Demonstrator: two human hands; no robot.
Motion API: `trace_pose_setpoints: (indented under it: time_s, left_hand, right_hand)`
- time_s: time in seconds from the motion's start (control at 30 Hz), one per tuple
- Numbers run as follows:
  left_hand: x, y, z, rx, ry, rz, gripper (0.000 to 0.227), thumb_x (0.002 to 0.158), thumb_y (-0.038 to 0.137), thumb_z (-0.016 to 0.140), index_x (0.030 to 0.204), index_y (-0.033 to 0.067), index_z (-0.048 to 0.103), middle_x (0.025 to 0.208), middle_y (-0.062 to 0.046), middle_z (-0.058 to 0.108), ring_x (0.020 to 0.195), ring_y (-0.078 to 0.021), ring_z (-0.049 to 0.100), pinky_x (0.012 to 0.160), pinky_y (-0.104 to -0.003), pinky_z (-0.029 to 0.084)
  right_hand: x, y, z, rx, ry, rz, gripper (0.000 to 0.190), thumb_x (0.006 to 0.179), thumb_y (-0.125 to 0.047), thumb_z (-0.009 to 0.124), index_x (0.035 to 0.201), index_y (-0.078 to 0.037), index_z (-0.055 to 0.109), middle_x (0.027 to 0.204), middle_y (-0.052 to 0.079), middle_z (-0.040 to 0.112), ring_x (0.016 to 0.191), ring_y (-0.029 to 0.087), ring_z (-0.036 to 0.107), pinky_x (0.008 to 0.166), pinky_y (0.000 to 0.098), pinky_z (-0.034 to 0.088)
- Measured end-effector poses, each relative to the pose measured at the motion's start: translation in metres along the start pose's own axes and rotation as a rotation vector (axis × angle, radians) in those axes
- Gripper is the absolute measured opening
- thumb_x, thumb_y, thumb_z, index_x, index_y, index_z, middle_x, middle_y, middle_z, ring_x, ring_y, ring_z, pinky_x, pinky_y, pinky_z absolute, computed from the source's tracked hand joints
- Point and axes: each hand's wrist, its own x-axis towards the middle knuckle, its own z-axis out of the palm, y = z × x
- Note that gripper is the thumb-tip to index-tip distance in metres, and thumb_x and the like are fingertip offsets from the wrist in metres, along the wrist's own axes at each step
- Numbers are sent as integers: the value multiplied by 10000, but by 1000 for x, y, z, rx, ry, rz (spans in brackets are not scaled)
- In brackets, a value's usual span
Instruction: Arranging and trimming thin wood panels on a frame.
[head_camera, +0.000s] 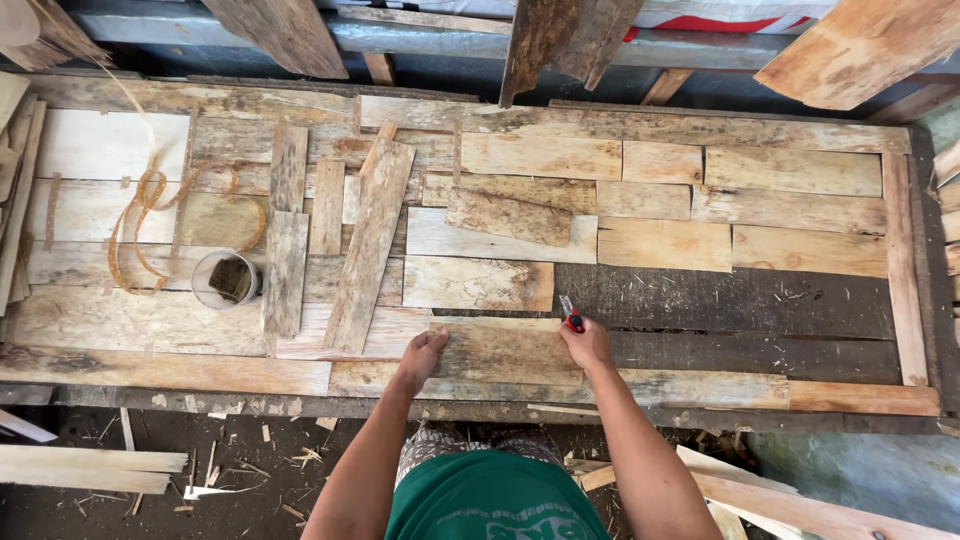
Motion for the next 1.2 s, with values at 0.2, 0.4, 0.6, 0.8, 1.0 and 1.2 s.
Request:
trace_pose_setpoints:
  time_s: [0.2, 0.4, 0.6, 0.8, 1.0, 1.2]
  left_hand:
    - [-11, 13, 2, 43, 12, 16, 337, 960, 418, 687, 903, 87, 705, 738, 64, 602, 665, -67, 484, 615, -261, 428]
    - [-25, 28, 2, -10, -65, -10, 294, 939, 386, 675, 929, 100, 744, 735, 42, 688, 612, -79, 559, 577, -283, 471]
    - [-13, 9, -6, 11, -100, 48, 351, 991, 407, 689, 927, 66, 741, 715, 14, 604, 590, -95, 449, 541, -300, 378]
    - [-40, 38, -2, 24, -160, 88, 335, 976, 382, 649, 930, 66, 751, 812, 7, 727, 699, -74, 578, 667, -286, 490]
    - [-18, 19, -18, -23, -162, 204, 348, 1041, 365, 685, 931, 37, 718, 826, 27, 654, 745, -68, 504, 702, -292, 441]
    - [-43, 44, -20, -112, -135, 143, 295, 981, 342, 659, 924, 62, 735, 837, 25, 723, 753, -61, 584, 729, -274, 493]
  right_hand:
    - [-6, -5, -11, 122, -112, 17, 239, 871, -284, 806, 979, -74, 778, 870, 31, 753, 776, 132, 664, 738, 306, 531]
    - [-12, -15, -20, 164, -180, 40, 226, 872, -240, 783, 1062, -125, 744, 915, -3, 750, 822, 104, 685, 770, 280, 528]
    - [10, 20, -10, 209, -206, 16, 196, 925, -212, 748, 1001, -32, 765, 889, 53, 730, 791, 141, 626, 741, 323, 504]
    - [26, 27, -21, 245, -285, 57, 208, 916, -230, 752, 1043, -67, 771, 964, 44, 756, 871, 130, 642, 806, 311, 506]
    - [52, 28, -29, 420, -271, 100, 238, 918, -254, 744, 1090, -90, 755, 1041, 27, 757, 959, 110, 657, 867, 287, 484]
    - [102, 21, -7, 482, -255, 44, 202, 954, -228, 734, 1066, -60, 750, 1016, 28, 724, 915, 122, 620, 824, 293, 480]
